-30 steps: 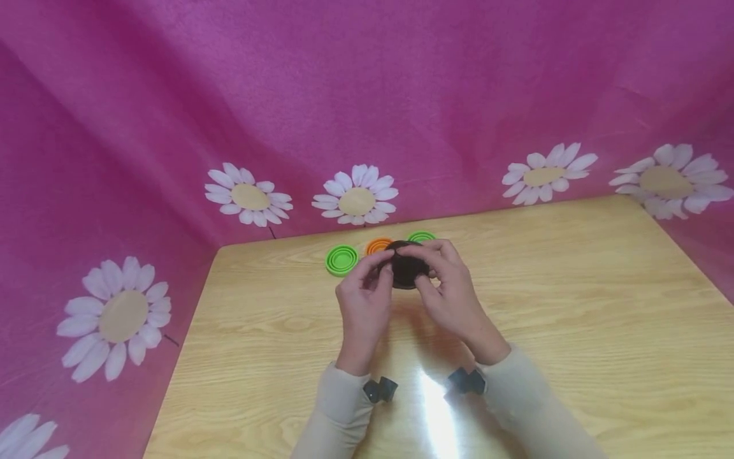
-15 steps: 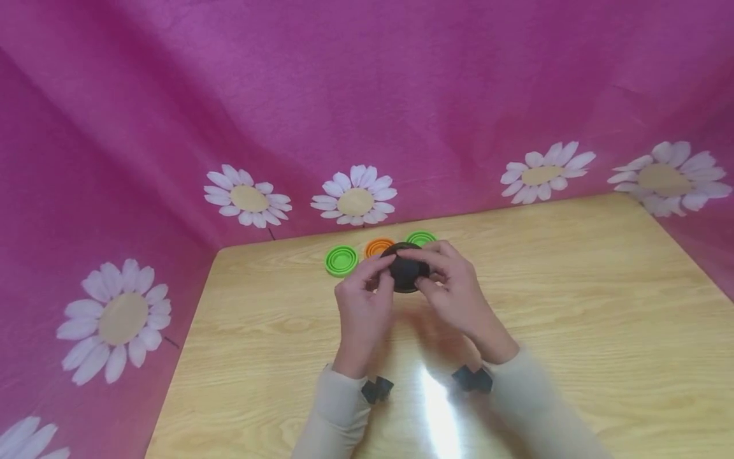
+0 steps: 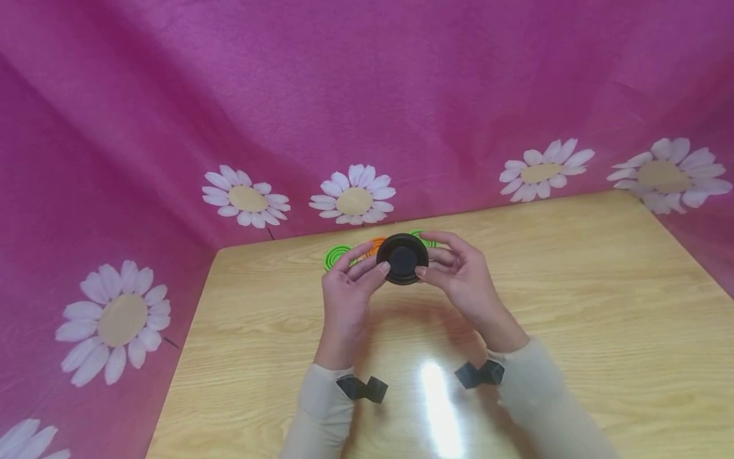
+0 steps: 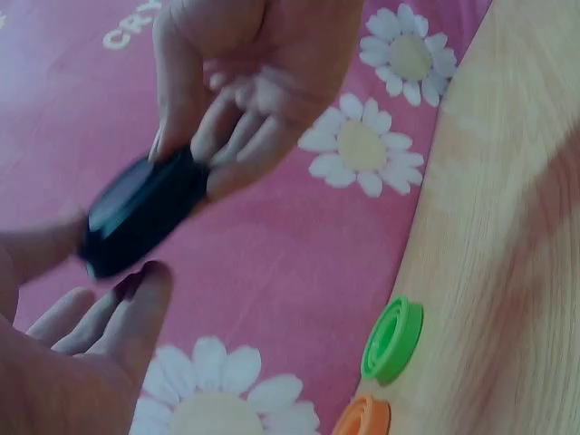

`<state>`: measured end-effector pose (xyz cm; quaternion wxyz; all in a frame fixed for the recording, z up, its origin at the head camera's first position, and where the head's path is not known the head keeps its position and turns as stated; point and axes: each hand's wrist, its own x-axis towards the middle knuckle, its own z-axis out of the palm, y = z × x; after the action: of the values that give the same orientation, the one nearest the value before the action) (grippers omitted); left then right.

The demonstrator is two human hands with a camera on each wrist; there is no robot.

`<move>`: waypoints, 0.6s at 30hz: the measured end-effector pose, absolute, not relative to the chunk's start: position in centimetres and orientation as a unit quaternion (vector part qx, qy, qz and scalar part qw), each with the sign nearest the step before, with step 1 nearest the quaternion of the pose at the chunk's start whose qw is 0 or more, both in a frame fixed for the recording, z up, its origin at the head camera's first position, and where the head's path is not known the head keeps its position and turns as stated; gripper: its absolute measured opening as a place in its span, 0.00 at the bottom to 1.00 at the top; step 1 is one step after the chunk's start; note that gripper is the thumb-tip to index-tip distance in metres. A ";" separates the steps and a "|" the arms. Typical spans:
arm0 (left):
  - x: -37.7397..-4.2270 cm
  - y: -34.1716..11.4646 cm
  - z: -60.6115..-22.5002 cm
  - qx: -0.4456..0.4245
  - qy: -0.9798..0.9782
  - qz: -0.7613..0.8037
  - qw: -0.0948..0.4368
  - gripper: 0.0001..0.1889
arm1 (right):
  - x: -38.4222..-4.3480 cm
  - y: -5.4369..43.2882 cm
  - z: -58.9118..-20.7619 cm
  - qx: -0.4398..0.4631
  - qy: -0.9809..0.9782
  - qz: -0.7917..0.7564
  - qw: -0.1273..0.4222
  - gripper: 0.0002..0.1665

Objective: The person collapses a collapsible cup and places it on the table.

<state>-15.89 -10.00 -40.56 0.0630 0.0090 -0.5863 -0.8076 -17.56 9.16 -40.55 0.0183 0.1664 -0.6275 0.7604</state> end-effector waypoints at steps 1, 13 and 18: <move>-16.0 -10.3 -40.7 0.019 -0.589 -0.806 0.049 0.22 | -17.6 9.1 -40.5 0.162 -0.627 0.762 0.022 0.31; -16.3 -11.2 -41.3 0.052 -0.593 -0.802 -0.045 0.20 | -18.0 8.3 -41.2 0.182 -0.666 0.717 0.094 0.25; -16.1 -11.2 -41.4 0.060 -0.575 -0.816 -0.007 0.16 | -18.1 8.0 -41.3 0.182 -0.677 0.706 0.099 0.27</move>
<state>-16.07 -11.24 -41.37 -0.0067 0.0596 -0.5754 -0.8156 -18.05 7.98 -41.29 0.0992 0.1823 -0.6770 0.7061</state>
